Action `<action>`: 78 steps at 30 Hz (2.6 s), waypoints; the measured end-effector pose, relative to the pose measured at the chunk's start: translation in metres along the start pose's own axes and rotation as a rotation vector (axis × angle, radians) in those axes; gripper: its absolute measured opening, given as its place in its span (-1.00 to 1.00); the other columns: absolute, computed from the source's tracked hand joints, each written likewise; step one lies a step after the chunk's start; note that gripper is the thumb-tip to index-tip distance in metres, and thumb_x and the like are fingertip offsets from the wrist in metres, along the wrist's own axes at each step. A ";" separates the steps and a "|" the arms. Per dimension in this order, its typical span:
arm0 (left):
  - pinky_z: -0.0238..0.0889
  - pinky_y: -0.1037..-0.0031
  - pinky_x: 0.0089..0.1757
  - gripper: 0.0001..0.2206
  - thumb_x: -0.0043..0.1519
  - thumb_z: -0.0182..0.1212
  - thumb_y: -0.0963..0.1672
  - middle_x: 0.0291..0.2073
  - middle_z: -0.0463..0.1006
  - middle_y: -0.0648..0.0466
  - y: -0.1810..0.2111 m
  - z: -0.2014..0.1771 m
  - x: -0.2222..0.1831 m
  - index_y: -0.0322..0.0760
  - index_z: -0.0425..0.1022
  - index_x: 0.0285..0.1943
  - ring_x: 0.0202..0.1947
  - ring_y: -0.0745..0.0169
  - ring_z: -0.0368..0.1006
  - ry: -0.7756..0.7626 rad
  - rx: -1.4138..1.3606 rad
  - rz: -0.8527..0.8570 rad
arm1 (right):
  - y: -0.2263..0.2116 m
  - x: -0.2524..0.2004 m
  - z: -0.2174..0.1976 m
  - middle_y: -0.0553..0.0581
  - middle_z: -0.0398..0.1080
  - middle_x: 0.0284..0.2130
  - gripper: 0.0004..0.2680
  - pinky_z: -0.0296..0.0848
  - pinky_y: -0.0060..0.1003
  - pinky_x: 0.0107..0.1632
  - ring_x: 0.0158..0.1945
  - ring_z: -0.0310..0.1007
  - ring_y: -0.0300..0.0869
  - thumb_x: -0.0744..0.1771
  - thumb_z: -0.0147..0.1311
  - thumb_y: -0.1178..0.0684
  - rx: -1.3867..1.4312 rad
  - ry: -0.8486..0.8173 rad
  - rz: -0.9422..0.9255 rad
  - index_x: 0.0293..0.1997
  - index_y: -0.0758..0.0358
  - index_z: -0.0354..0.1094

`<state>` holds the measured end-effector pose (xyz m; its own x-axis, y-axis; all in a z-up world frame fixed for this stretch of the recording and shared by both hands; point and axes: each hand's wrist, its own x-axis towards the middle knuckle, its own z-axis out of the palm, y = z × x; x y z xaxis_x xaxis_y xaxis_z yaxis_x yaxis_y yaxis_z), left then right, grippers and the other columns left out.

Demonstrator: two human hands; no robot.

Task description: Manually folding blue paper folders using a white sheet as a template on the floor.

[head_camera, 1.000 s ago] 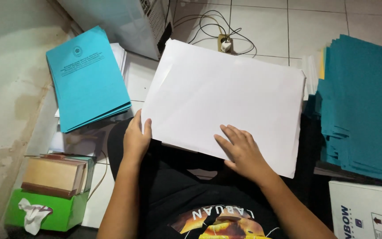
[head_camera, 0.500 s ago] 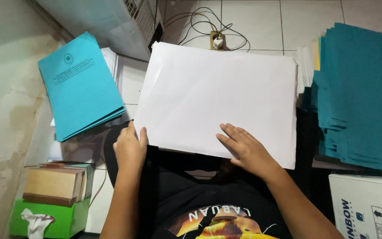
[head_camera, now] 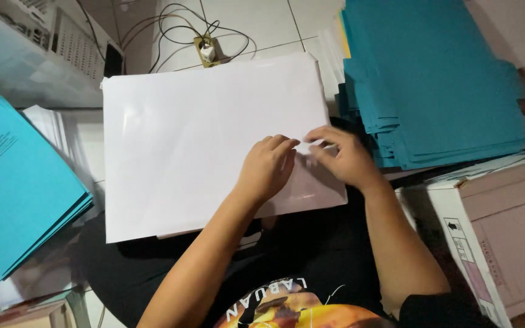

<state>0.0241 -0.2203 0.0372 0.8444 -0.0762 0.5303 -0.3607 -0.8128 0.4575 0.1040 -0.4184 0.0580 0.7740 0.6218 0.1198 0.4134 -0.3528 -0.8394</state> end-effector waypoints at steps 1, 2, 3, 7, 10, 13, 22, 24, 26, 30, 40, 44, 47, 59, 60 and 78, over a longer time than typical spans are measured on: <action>0.38 0.37 -0.29 -0.81 0.16 0.26 -0.21 -0.32 0.55 0.12 -0.001 0.007 0.002 -0.18 0.56 -0.05 -0.34 0.11 0.53 -0.002 -0.007 0.006 | 0.027 0.004 -0.010 0.10 0.54 -0.11 -0.85 0.57 -0.25 -0.01 0.02 0.54 -0.07 0.31 0.18 0.14 -0.004 0.007 0.005 -0.06 0.14 0.54; 0.35 0.37 -0.29 -0.82 0.15 0.24 -0.21 -0.34 0.54 0.13 -0.003 0.015 0.004 -0.16 0.55 -0.08 -0.34 0.11 0.51 -0.035 0.006 -0.011 | 0.055 0.008 -0.021 0.07 0.50 -0.09 -0.87 0.58 -0.26 -0.03 0.02 0.52 -0.08 0.34 0.17 0.14 -0.069 0.160 0.049 -0.03 0.13 0.52; 0.33 0.37 -0.30 -0.84 0.15 0.23 -0.20 -0.35 0.52 0.14 -0.004 0.023 0.005 -0.15 0.55 -0.11 -0.35 0.12 0.48 -0.068 0.018 -0.028 | 0.083 0.011 -0.032 0.04 0.45 -0.07 -0.89 0.59 -0.27 -0.05 0.02 0.49 -0.09 0.38 0.15 0.15 -0.135 0.314 0.092 -0.01 0.12 0.51; 0.28 0.36 -0.28 -0.78 0.11 0.24 -0.17 -0.32 0.47 0.14 -0.005 0.038 -0.001 -0.13 0.53 -0.06 -0.33 0.15 0.43 -0.103 0.199 -0.028 | 0.199 0.016 -0.055 0.05 0.33 -0.02 -0.81 0.53 -0.12 0.05 0.09 0.42 -0.07 0.37 0.18 0.08 -0.575 0.548 0.313 0.09 0.09 0.39; 0.27 0.38 -0.26 -0.76 0.12 0.21 -0.19 -0.32 0.44 0.13 0.000 0.025 0.002 -0.16 0.52 -0.03 -0.32 0.14 0.42 -0.143 0.191 -0.051 | 0.239 0.021 -0.051 0.23 0.30 0.15 -0.50 0.43 0.05 0.17 0.25 0.30 0.05 0.30 0.28 -0.24 -0.610 0.463 0.584 0.27 0.19 0.24; 0.30 0.40 -0.22 -0.77 0.14 0.22 -0.20 -0.32 0.48 0.07 0.007 0.014 0.008 -0.20 0.54 -0.02 -0.29 0.13 0.44 -0.207 0.157 -0.075 | 0.201 0.022 -0.052 0.35 0.31 0.13 -0.55 0.45 0.11 0.15 0.23 0.32 0.14 0.34 0.26 -0.14 -0.587 0.457 0.616 0.24 0.38 0.26; 0.28 0.42 -0.19 -0.78 0.16 0.23 -0.20 -0.31 0.47 0.09 0.007 0.016 0.005 -0.19 0.53 -0.01 -0.27 0.18 0.42 -0.235 0.179 -0.093 | 0.189 0.009 -0.071 0.49 0.34 0.01 -0.58 0.55 0.14 0.01 0.14 0.39 0.27 0.45 0.20 -0.16 -0.424 0.437 0.554 0.22 0.51 0.27; 0.28 0.42 -0.22 -0.78 0.13 0.22 -0.21 -0.34 0.44 0.08 0.006 0.017 0.005 -0.21 0.52 -0.03 -0.31 0.15 0.40 -0.184 0.160 -0.059 | 0.185 0.008 -0.070 0.54 0.32 0.07 -0.58 0.50 0.18 0.07 0.19 0.36 0.30 0.49 0.05 -0.19 -0.416 0.425 0.610 0.25 0.52 0.27; 0.27 0.42 -0.23 -0.79 0.13 0.22 -0.20 -0.34 0.44 0.09 0.002 0.021 0.002 -0.20 0.53 -0.05 -0.31 0.17 0.40 -0.176 0.169 -0.056 | 0.184 0.009 -0.070 0.55 0.34 0.06 -0.61 0.50 0.18 0.07 0.17 0.38 0.30 0.51 -0.05 -0.14 -0.401 0.468 0.596 0.26 0.54 0.26; 0.27 0.43 -0.23 -0.79 0.12 0.22 -0.19 -0.34 0.44 0.11 -0.002 0.026 0.000 -0.19 0.53 -0.07 -0.31 0.18 0.40 -0.155 0.181 -0.043 | 0.181 0.009 -0.069 0.54 0.42 -0.09 -0.69 0.58 0.12 -0.04 -0.02 0.52 0.14 0.53 -0.30 0.05 -0.377 0.661 0.519 0.29 0.60 0.17; 0.28 0.41 -0.23 -0.83 0.10 0.23 -0.19 -0.36 0.43 0.10 -0.002 0.026 0.001 -0.20 0.52 -0.13 -0.31 0.16 0.41 -0.129 0.173 -0.048 | 0.227 0.030 -0.068 0.46 0.43 -0.04 -0.75 0.52 0.22 0.08 0.09 0.46 0.25 0.46 0.01 0.10 -0.458 0.822 0.512 0.17 0.57 0.32; 0.26 0.38 -0.18 -0.86 0.13 0.21 -0.22 -0.33 0.44 0.06 0.003 0.021 0.001 -0.27 0.51 -0.15 -0.31 0.12 0.38 -0.083 0.106 -0.058 | 0.192 0.033 -0.078 0.33 0.50 -0.24 -0.81 0.54 0.00 -0.08 -0.15 0.53 0.07 0.43 0.05 0.08 -0.554 0.927 0.449 0.00 0.46 0.44; 0.23 0.35 -0.13 -0.87 0.17 0.17 -0.24 -0.28 0.46 -0.01 0.007 0.018 0.001 -0.36 0.51 -0.13 -0.29 0.06 0.34 -0.038 0.030 -0.079 | 0.146 0.025 -0.089 0.21 0.49 -0.41 -0.85 0.56 -0.23 -0.28 -0.40 0.52 -0.12 0.44 0.00 0.11 -0.608 0.977 0.287 -0.11 0.42 0.46; 0.27 0.25 -0.34 -0.89 0.09 0.18 -0.19 -0.42 0.50 0.01 0.065 -0.023 -0.042 -0.26 0.48 -0.22 -0.45 0.00 0.50 -0.140 0.034 0.193 | -0.057 -0.010 0.003 0.20 0.54 -0.18 -0.84 0.47 -0.08 -0.09 -0.12 0.54 0.14 0.36 0.07 0.35 -0.384 0.409 -0.685 -0.05 0.32 0.57; 0.20 0.18 -0.46 -0.93 0.09 0.13 -0.17 -0.49 0.43 0.00 0.083 -0.032 -0.053 -0.25 0.42 -0.31 -0.53 -0.05 0.44 -0.146 -0.087 0.256 | -0.056 -0.012 0.017 0.14 0.53 -0.15 -0.77 0.49 -0.11 -0.12 -0.13 0.53 0.14 0.34 0.02 0.32 -0.330 0.272 -0.689 0.01 0.22 0.57; 0.08 0.09 0.19 -0.37 0.19 0.28 0.06 0.23 0.41 -0.13 -0.034 -0.069 -0.126 -0.20 0.28 0.44 0.30 -0.15 0.27 -0.021 0.479 -0.315 | -0.034 -0.014 0.114 0.19 0.58 -0.18 -0.81 0.52 -0.02 -0.09 -0.11 0.59 0.13 0.33 0.17 0.00 -0.232 -0.230 0.148 0.03 -0.02 0.50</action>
<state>-0.0970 -0.1435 0.0041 0.8916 0.2045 0.4040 0.1252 -0.9688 0.2140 0.0250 -0.3354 0.0246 0.7165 0.6837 -0.1386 0.4231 -0.5839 -0.6929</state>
